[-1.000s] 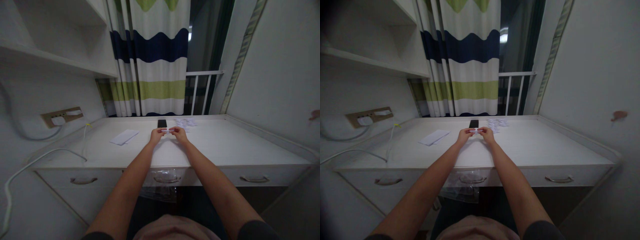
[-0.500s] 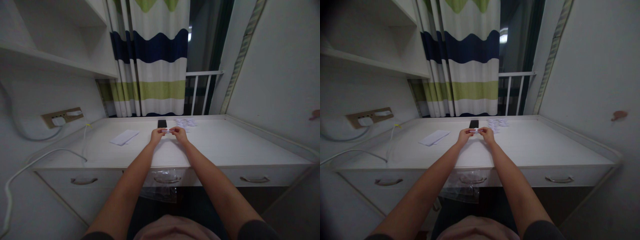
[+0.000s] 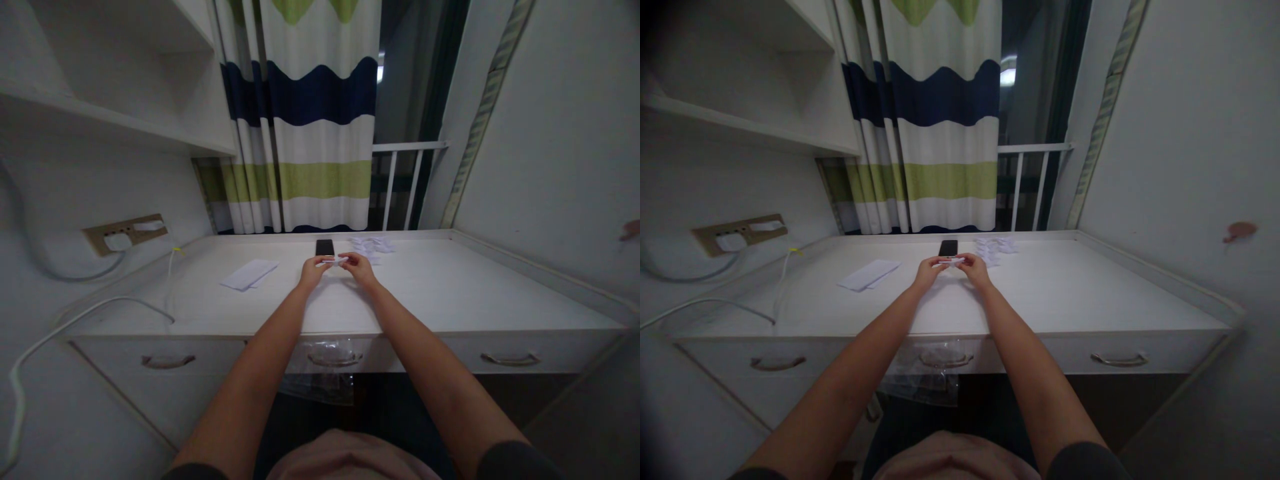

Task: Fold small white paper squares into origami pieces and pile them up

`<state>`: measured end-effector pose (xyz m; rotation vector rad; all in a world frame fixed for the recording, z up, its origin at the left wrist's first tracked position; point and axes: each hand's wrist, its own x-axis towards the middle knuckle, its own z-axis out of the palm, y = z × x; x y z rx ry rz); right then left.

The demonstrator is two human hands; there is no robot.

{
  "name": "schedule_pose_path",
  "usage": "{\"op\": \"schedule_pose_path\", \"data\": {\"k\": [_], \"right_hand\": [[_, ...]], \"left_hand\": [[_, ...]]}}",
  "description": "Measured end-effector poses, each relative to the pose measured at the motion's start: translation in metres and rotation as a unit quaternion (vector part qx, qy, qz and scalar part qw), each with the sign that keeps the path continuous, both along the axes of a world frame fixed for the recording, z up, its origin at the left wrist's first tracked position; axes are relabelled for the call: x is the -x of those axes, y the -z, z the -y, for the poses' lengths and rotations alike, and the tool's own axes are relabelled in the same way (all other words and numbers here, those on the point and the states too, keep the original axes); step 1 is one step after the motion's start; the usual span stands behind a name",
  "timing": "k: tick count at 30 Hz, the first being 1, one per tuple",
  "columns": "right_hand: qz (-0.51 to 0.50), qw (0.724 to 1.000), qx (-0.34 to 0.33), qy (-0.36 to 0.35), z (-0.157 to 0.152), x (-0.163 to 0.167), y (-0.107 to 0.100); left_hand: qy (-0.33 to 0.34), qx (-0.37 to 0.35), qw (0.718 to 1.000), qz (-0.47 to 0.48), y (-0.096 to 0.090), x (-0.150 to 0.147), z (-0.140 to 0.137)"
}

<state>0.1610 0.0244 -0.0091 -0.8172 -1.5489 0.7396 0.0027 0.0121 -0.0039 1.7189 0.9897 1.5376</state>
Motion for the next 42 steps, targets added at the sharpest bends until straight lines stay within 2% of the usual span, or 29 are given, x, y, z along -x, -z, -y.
{"op": "schedule_pose_path", "data": {"k": [5,13,23,37,42], "right_hand": [[0.008,1.000,0.001,0.016,0.000,0.000,0.000],[0.001,0.999,0.033,0.004,0.002,-0.001,-0.002],[-0.028,0.995,0.085,-0.047,0.013,0.002,-0.009],[-0.026,0.995,0.088,-0.029,0.012,-0.001,-0.009],[-0.029,0.996,0.084,-0.027,0.014,-0.001,-0.009]], "left_hand": [[0.007,0.022,0.999,0.033,0.001,-0.001,-0.003],[0.063,0.079,0.992,0.077,0.004,-0.007,-0.001],[0.039,0.086,0.992,0.089,0.000,-0.004,0.002],[0.084,0.184,0.972,0.120,-0.007,-0.005,0.013],[0.095,0.198,0.964,0.148,-0.009,-0.006,0.015]]}}
